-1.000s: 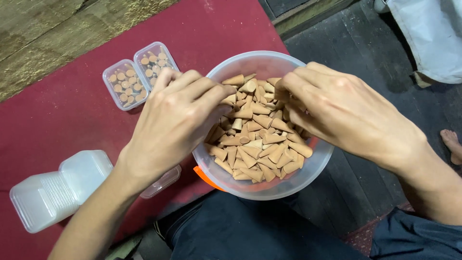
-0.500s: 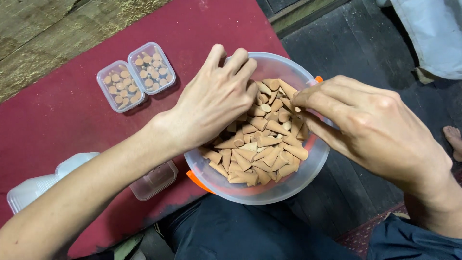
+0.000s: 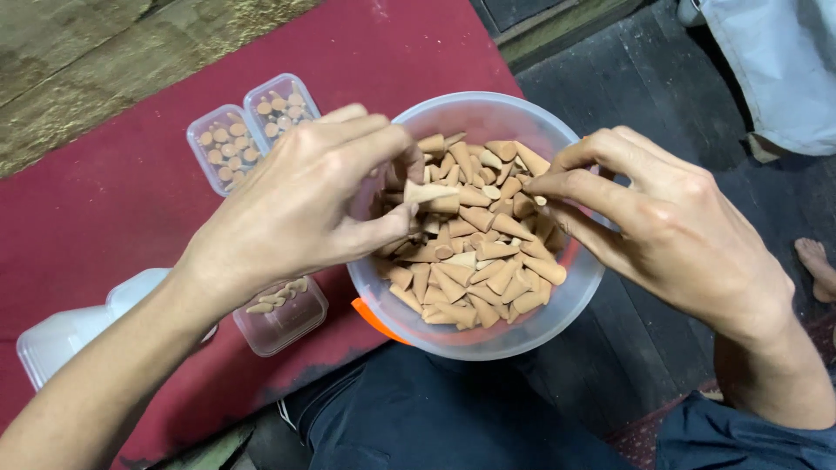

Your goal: Packing small cone-shaped snacks from a large bucket into small plastic containers and arranging them neatly.

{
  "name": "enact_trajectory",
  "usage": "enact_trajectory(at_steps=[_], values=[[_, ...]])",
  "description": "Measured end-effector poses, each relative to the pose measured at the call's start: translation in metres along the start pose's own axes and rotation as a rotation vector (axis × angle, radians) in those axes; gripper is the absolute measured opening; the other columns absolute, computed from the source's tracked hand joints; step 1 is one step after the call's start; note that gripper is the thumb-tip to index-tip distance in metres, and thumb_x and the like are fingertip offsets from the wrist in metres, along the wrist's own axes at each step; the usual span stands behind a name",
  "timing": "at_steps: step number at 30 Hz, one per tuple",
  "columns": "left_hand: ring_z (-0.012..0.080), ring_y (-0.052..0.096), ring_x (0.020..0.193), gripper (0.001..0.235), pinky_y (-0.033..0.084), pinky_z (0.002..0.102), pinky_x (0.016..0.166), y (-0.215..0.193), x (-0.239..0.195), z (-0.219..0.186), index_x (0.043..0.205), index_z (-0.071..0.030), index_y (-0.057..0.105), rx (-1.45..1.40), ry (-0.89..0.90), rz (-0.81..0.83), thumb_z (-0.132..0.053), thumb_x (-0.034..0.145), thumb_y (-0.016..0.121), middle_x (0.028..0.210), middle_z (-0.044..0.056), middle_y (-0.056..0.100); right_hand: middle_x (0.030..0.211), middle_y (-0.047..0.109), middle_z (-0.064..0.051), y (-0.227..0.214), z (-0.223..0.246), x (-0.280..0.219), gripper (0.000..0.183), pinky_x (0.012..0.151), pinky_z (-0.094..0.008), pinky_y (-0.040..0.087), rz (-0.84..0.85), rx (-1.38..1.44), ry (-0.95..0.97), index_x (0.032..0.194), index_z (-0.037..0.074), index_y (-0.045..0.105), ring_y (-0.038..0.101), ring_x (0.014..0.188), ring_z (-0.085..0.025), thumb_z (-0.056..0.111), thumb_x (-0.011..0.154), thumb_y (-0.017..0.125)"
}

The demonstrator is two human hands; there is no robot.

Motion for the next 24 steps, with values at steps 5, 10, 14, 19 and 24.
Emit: enact_trajectory(at_steps=[5, 10, 14, 19, 24], values=[[0.019, 0.057, 0.082, 0.034, 0.047, 0.038, 0.076, -0.006, -0.028, -0.003, 0.124, -0.006, 0.059, -0.154, -0.04, -0.079, -0.017, 0.091, 0.064, 0.089, 0.005, 0.062, 0.114, 0.069, -0.012, -0.002, 0.019, 0.007, 0.022, 0.097, -0.043, 0.053, -0.023, 0.075, -0.03, 0.12, 0.002, 0.068, 0.067, 0.1, -0.028, 0.01, 0.1, 0.066], [0.018, 0.066, 0.092, 0.042, 0.059, 0.032, 0.074, -0.006, -0.064, -0.011, 0.142, -0.005, 0.06, -0.238, -0.087, -0.071, -0.02, 0.105, 0.047, 0.106, 0.01, 0.059, 0.107, 0.074, -0.009, -0.004, 0.051, 0.01, 0.017, 0.094, -0.04, 0.055, -0.057, 0.111, -0.042, 0.114, 0.001, 0.069, 0.072, 0.096, -0.025, 0.008, 0.098, 0.068], [0.0202, 0.063, 0.095, 0.031, 0.051, 0.035, 0.082, -0.018, -0.097, -0.02, 0.126, -0.008, 0.069, -0.272, -0.099, -0.097, -0.018, 0.103, 0.05, 0.106, 0.007, 0.066, 0.11, 0.078, -0.013, -0.001, 0.085, 0.015, 0.024, 0.089, -0.04, 0.062, -0.062, 0.163, -0.083, 0.116, -0.002, 0.07, 0.077, 0.095, -0.023, 0.002, 0.092, 0.071], [0.0168, 0.068, 0.088, 0.019, 0.054, 0.029, 0.075, -0.021, -0.148, -0.024, 0.11, -0.003, 0.071, -0.294, -0.159, -0.23, -0.016, 0.098, 0.064, 0.102, 0.006, 0.073, 0.099, 0.077, -0.002, 0.02, 0.136, 0.023, 0.024, 0.085, -0.033, 0.056, -0.069, 0.164, -0.139, 0.105, 0.006, 0.077, 0.071, 0.086, -0.014, 0.0, 0.099, 0.055], [0.0229, 0.066, 0.1, 0.017, 0.05, 0.034, 0.088, 0.003, -0.207, -0.017, 0.103, -0.008, 0.076, -0.206, -0.307, -0.43, -0.016, 0.089, 0.078, 0.114, 0.011, 0.069, 0.127, 0.066, -0.019, 0.032, 0.179, 0.032, 0.033, 0.098, -0.039, 0.056, 0.049, 0.411, -0.149, 0.129, -0.003, 0.063, 0.072, 0.113, -0.029, 0.009, 0.101, 0.05]])
Point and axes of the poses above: each hand's wrist, its own x-axis towards the middle knuckle, its own y-axis out of the palm, z = x × y, the point moved 2 cm from there along x, towards the middle knuckle
